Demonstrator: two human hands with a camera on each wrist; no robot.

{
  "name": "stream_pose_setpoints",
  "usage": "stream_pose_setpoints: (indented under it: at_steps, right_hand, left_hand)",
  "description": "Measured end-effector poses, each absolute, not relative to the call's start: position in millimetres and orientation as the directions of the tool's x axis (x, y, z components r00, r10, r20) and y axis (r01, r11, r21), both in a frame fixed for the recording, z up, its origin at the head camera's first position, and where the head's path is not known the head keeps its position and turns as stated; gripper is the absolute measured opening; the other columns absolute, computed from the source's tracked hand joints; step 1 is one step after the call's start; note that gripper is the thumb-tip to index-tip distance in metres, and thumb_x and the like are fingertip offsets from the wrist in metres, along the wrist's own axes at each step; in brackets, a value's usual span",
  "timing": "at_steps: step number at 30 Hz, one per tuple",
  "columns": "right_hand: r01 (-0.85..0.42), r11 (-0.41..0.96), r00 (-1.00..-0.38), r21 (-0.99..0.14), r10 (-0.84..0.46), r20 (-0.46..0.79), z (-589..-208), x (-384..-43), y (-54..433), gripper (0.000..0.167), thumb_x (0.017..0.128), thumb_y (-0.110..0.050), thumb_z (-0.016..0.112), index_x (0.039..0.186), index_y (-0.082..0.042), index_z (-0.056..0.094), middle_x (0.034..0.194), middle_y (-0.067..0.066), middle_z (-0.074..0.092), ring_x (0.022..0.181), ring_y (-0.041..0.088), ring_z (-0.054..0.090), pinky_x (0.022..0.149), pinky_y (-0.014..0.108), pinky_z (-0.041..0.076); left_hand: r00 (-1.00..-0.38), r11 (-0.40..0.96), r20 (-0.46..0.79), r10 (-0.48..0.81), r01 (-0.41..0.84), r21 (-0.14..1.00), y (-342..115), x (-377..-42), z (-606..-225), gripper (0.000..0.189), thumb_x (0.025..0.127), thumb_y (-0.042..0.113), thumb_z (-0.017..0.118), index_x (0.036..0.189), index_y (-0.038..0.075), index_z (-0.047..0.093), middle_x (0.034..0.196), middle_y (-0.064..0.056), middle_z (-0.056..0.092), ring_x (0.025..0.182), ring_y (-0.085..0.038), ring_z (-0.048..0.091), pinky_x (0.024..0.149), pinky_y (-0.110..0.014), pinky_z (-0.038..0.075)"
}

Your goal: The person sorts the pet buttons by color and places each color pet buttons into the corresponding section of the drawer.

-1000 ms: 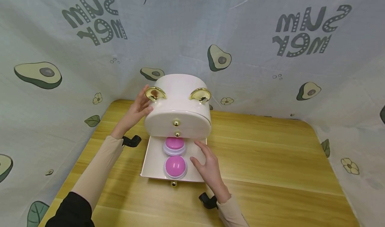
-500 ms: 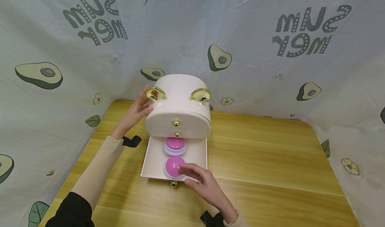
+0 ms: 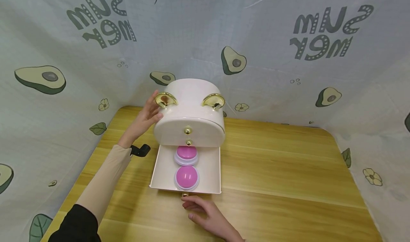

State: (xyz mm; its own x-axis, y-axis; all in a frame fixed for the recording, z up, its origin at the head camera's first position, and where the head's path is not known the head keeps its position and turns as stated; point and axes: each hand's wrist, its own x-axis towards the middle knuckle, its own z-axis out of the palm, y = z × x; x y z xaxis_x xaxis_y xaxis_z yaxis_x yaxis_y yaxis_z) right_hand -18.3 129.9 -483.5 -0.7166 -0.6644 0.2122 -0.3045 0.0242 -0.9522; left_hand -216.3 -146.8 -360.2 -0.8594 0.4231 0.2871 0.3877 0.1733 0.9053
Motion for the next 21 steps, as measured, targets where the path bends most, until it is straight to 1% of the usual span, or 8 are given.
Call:
stream_pose_setpoints:
  at_steps: [6,12,17,21]
  right_hand:
    - [-0.281,0.037,-0.735,-0.959,-0.651,0.19,-494,-18,127,0.042,0.094,0.005,0.054,0.134,0.009,0.044,0.125,0.029,0.054,0.115,0.035,0.056,0.095,0.041,0.046]
    - [-0.252,0.054,-0.761,-0.966,-0.628,0.164,-501,-20,124,0.043,0.095,0.003,0.053,0.136,0.008,0.043,0.128,0.031,0.051,0.116,0.04,0.054,0.098,0.041,0.044]
    - [-0.264,0.043,-0.771,-0.964,-0.609,0.184,-505,-21,121,0.041,0.095,0.003,0.053,0.135,0.009,0.043,0.127,0.032,0.051,0.114,0.042,0.054,0.098,0.041,0.043]
    - [-0.275,0.038,-0.776,-0.961,-0.599,0.198,-506,-22,119,0.041,0.094,0.006,0.053,0.134,0.011,0.043,0.128,0.032,0.05,0.114,0.042,0.054,0.097,0.041,0.044]
  left_hand:
    - [-0.853,0.165,0.302,0.426,0.401,0.901,-148,-217,-362,0.073,0.098,0.003,0.051,0.154,0.013,0.006,0.152,-0.021,0.024,0.138,-0.033,0.028,0.113,-0.045,0.022]
    - [-0.841,0.153,0.319,0.436,0.419,0.895,-148,-215,-362,0.073,0.098,0.003,0.05,0.153,0.01,0.003,0.15,-0.025,0.027,0.137,-0.035,0.03,0.112,-0.048,0.023]
    - [-0.842,0.194,0.312,0.439,0.428,0.883,-148,-213,-359,0.075,0.098,0.0,0.05,0.153,0.01,0.0,0.148,-0.028,0.029,0.135,-0.04,0.031,0.11,-0.05,0.026]
    - [-0.841,0.222,0.314,0.441,0.442,0.869,-148,-213,-359,0.072,0.098,0.0,0.05,0.152,0.008,0.003,0.149,-0.027,0.028,0.135,-0.04,0.032,0.109,-0.051,0.027]
